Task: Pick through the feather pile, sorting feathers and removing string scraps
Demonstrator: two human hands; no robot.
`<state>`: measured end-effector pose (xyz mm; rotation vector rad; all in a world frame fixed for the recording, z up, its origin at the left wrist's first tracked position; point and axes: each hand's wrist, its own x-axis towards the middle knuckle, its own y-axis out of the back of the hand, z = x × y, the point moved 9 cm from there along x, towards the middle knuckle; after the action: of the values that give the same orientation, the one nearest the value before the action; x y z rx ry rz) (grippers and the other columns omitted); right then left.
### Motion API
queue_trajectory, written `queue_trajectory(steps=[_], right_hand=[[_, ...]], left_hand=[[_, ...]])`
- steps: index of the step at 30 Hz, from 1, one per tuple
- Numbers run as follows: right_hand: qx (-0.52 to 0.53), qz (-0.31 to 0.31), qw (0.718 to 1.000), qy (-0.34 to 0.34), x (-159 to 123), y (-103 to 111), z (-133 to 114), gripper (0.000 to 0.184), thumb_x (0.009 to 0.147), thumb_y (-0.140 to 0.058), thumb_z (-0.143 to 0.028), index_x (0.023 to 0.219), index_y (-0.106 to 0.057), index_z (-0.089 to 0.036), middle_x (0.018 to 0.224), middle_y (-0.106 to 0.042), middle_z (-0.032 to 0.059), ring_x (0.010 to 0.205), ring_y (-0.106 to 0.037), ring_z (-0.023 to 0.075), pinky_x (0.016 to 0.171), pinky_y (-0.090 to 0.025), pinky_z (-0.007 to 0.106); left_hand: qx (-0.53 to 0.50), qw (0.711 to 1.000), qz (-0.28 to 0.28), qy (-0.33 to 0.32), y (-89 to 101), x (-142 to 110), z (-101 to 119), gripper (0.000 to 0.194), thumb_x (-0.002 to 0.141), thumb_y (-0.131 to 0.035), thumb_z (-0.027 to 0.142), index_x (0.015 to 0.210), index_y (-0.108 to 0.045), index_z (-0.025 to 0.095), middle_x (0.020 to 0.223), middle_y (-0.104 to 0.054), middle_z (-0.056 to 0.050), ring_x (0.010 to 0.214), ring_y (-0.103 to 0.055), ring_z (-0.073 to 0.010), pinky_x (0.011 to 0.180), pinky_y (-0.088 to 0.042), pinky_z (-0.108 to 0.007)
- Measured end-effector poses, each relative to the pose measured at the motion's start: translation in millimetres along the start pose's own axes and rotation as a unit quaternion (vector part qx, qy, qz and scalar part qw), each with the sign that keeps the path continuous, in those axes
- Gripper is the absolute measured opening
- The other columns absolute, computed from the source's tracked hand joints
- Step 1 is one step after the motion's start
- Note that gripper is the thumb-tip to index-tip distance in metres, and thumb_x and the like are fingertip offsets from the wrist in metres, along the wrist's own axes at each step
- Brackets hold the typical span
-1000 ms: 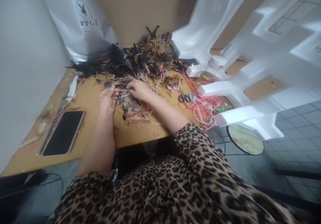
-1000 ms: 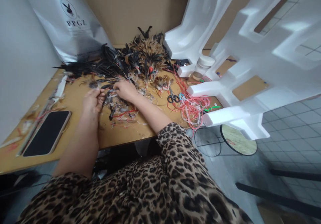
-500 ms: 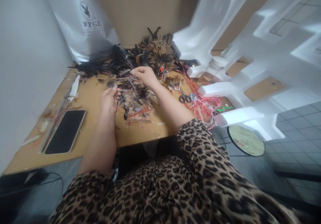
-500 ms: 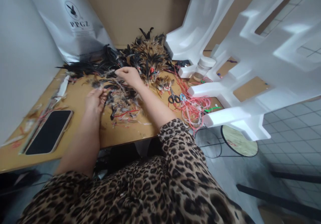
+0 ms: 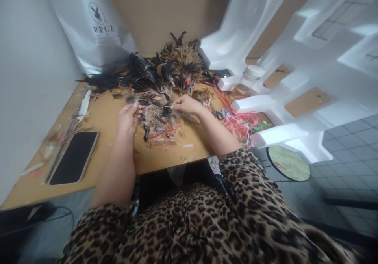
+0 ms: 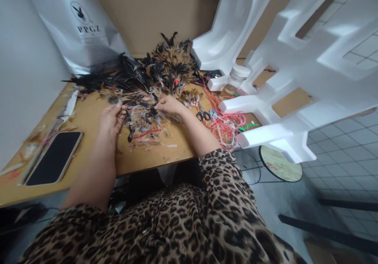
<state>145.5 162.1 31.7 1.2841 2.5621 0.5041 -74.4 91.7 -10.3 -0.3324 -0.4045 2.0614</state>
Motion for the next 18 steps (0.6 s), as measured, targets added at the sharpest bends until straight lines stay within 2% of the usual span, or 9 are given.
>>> queue_trajectory(steps=[2, 4, 6, 8, 10, 13, 16, 18], right_hand=[[-0.027, 0.004, 1.000, -0.009, 7, -5, 4, 0.019, 0.072, -0.063, -0.028, 0.066, -0.067, -0.011, 0.055, -0.063, 0.0022, 0.044, -0.051, 0.0072, 0.049, -0.040, 0.020], [-0.077, 0.049, 0.996, 0.003, 14, -4, 2, 0.017, 0.073, -0.060, -0.026, 0.067, -0.068, -0.012, 0.059, -0.065, 0.0026, 0.049, -0.053, 0.0087, 0.054, -0.042, 0.022], [-0.164, 0.099, 0.981, 0.032, 22, -5, -6, 0.015, 0.072, -0.060, -0.024, 0.066, -0.068, -0.014, 0.063, -0.066, 0.0023, 0.057, -0.056, 0.0103, 0.060, -0.042, 0.022], [-0.236, 0.119, 0.963, 0.048, 30, -13, -14, 0.015, 0.071, -0.059, -0.025, 0.066, -0.068, -0.015, 0.067, -0.066, 0.0021, 0.065, -0.057, 0.0124, 0.064, -0.042, 0.023], [-0.278, 0.119, 0.952, 0.040, 40, -24, -18, 0.015, 0.073, -0.056, -0.025, 0.071, -0.069, -0.018, 0.075, -0.068, 0.0022, 0.072, -0.059, 0.0144, 0.070, -0.043, 0.025], [-0.329, 0.095, 0.938, 0.048, 54, -47, -26, 0.020, 0.073, -0.057, -0.026, 0.089, -0.069, -0.023, 0.096, -0.067, 0.0026, 0.089, -0.059, 0.0183, 0.081, -0.043, 0.030], [-0.394, 0.085, 0.912, 0.080, 64, -69, -36, 0.029, 0.075, -0.058, -0.029, 0.103, -0.066, -0.027, 0.122, -0.057, 0.0053, 0.110, -0.050, 0.0251, 0.094, -0.038, 0.042], [-0.433, 0.078, 0.894, 0.086, 70, -79, -38, 0.025, 0.077, -0.056, -0.026, 0.100, -0.067, -0.025, 0.131, -0.051, 0.0073, 0.118, -0.044, 0.0288, 0.098, -0.033, 0.050]], left_hand=[[-0.005, 1.000, 0.000, -0.005, 0.8, 1, 0, 0.010, 0.076, -0.066, 0.015, 0.068, -0.061, 0.012, 0.065, -0.066, -0.001, 0.049, -0.053, -0.0030, 0.042, -0.036, -0.015], [-0.007, 1.000, 0.001, -0.005, 1.3, 2, 0, 0.010, 0.073, -0.068, 0.017, 0.068, -0.062, 0.012, 0.064, -0.066, -0.001, 0.048, -0.053, -0.0030, 0.041, -0.036, -0.014], [-0.006, 1.000, 0.000, -0.005, 1.1, 2, 0, 0.011, 0.070, -0.070, 0.020, 0.067, -0.062, 0.013, 0.063, -0.065, 0.000, 0.047, -0.053, -0.0030, 0.040, -0.036, -0.013], [-0.002, 1.000, -0.003, -0.007, 0.5, 2, 0, 0.013, 0.068, -0.072, 0.021, 0.067, -0.062, 0.013, 0.063, -0.065, 0.000, 0.047, -0.054, -0.0031, 0.040, -0.036, -0.013], [0.000, 1.000, 0.000, -0.009, 0.6, 2, 1, 0.014, 0.067, -0.072, 0.023, 0.066, -0.062, 0.013, 0.063, -0.065, 0.000, 0.047, -0.054, -0.0033, 0.040, -0.037, -0.012], [0.001, 1.000, 0.005, -0.009, 0.9, 2, 1, 0.015, 0.067, -0.072, 0.023, 0.066, -0.061, 0.013, 0.063, -0.065, 0.000, 0.046, -0.053, -0.0032, 0.040, -0.036, -0.012], [0.005, 1.000, 0.002, -0.007, 0.2, 2, 1, 0.016, 0.068, -0.072, 0.024, 0.067, -0.061, 0.013, 0.062, -0.065, 0.000, 0.046, -0.053, -0.0030, 0.040, -0.036, -0.012], [0.008, 1.000, 0.003, -0.008, 0.4, 2, 1, 0.017, 0.068, -0.072, 0.025, 0.067, -0.060, 0.013, 0.062, -0.064, 0.000, 0.046, -0.053, -0.0030, 0.040, -0.036, -0.012]])
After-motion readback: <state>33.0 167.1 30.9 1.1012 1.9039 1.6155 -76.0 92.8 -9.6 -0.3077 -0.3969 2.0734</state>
